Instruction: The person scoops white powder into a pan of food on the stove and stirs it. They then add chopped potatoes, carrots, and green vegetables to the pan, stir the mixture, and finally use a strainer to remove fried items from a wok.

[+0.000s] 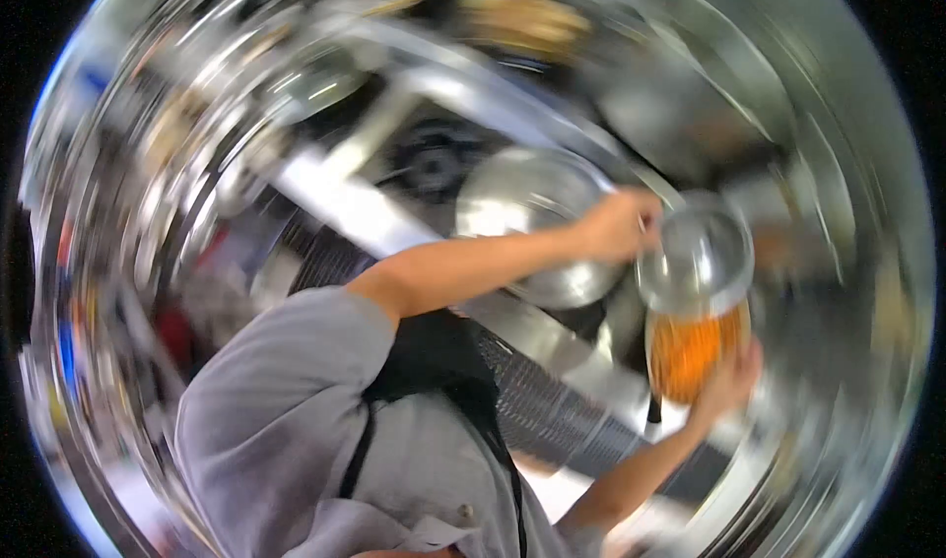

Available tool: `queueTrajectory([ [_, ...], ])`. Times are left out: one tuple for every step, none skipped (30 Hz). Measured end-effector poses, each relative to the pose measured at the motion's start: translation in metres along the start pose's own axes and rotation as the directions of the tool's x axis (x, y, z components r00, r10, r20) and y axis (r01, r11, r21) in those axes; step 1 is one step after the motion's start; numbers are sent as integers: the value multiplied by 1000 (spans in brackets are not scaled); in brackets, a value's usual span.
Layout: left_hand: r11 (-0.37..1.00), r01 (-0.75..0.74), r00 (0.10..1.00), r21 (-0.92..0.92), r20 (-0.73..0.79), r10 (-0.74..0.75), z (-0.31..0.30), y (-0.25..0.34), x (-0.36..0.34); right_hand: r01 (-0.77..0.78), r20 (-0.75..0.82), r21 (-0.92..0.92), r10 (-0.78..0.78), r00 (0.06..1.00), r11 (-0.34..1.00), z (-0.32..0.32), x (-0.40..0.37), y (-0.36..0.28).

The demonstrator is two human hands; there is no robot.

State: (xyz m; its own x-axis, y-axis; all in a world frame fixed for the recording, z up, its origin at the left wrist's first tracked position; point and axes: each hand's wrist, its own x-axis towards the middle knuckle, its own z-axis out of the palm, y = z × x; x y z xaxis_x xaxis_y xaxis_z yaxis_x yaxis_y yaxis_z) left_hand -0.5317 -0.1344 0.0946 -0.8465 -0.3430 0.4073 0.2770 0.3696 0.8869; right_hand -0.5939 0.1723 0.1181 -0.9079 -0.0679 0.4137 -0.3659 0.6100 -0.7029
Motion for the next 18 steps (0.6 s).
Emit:
queueTrajectory([
  [999, -33, 996, -23, -79, 31, -56, -1, -36, 147, -30, -75, -150, 988, 986, 12, -13, -11],
  [979, 144, 982, -147, -101, -160, -106, -6, -77, 111, 74, -49, -107, 992, 993, 24, -28, -35],
  [894, 393, 904, -217, -85, -419, -162, 8, -118, 185, 150, 18, -186, 971, 983, 44, -46, -49],
  [901, 392, 870, -189, -243, -429, -208, -1, -167, 285, 210, 118, -304, 929, 951, 73, -70, -79],
  [932, 344, 828, -113, -432, -358, -252, -2, -218, 120, 397, 219, -201, 896, 968, 102, -90, -99],
  [902, 423, 706, -92, -590, -391, -288, 0, -274, -58, 576, 242, -95, 812, 968, 130, -112, -114],
  [817, 559, 501, -142, -727, -469, -321, 21, -333, -74, 671, 347, -192, 716, 935, 161, -141, -141],
  [834, 549, 353, -60, -887, -297, -342, 43, -391, -109, 739, 428, -277, 614, 897, 189, -168, -171],
  [850, 491, 121, -192, -951, -285, -354, 74, -441, -46, 764, 507, -424, 486, 861, 215, -188, -200],
  [759, 604, -93, -243, -967, -235, -368, 75, -502, -9, 767, 580, -542, 344, 815, 240, -211, -233],
  [816, 527, -244, -238, -962, -123, -368, 97, -556, 69, 755, 626, -625, 198, 777, 254, -232, -269],
  [870, 390, -474, -303, -876, -93, -363, 137, -586, 132, 719, 684, -693, 47, 718, 267, -257, -306],
  [899, 326, -637, -293, -771, -20, -356, 156, -626, 193, 675, 731, -735, -61, 655, 276, -279, -341],
  [936, 245, -747, -253, -664, 16, -345, 175, -658, 190, 672, 740, -724, -155, 646, 296, -294, -364],
  [948, 247, -846, -201, -522, 110, -337, 193, -685, 191, 627, 779, -749, -215, 597, 308, -315, -391],
  [958, 264, -884, -111, -426, 194, -328, 210, -715, 191, 582, 813, -768, -267, 550, 317, -336, -418],
  [956, 286, -910, -73, -333, 247, -319, 223, -751, 219, 605, 796, -732, -314, 564, 334, -351, -435],
  [957, 285, -932, -56, -248, 263, -316, 238, -788, 215, 598, 802, -733, -324, 558, 344, -372, -455],
])
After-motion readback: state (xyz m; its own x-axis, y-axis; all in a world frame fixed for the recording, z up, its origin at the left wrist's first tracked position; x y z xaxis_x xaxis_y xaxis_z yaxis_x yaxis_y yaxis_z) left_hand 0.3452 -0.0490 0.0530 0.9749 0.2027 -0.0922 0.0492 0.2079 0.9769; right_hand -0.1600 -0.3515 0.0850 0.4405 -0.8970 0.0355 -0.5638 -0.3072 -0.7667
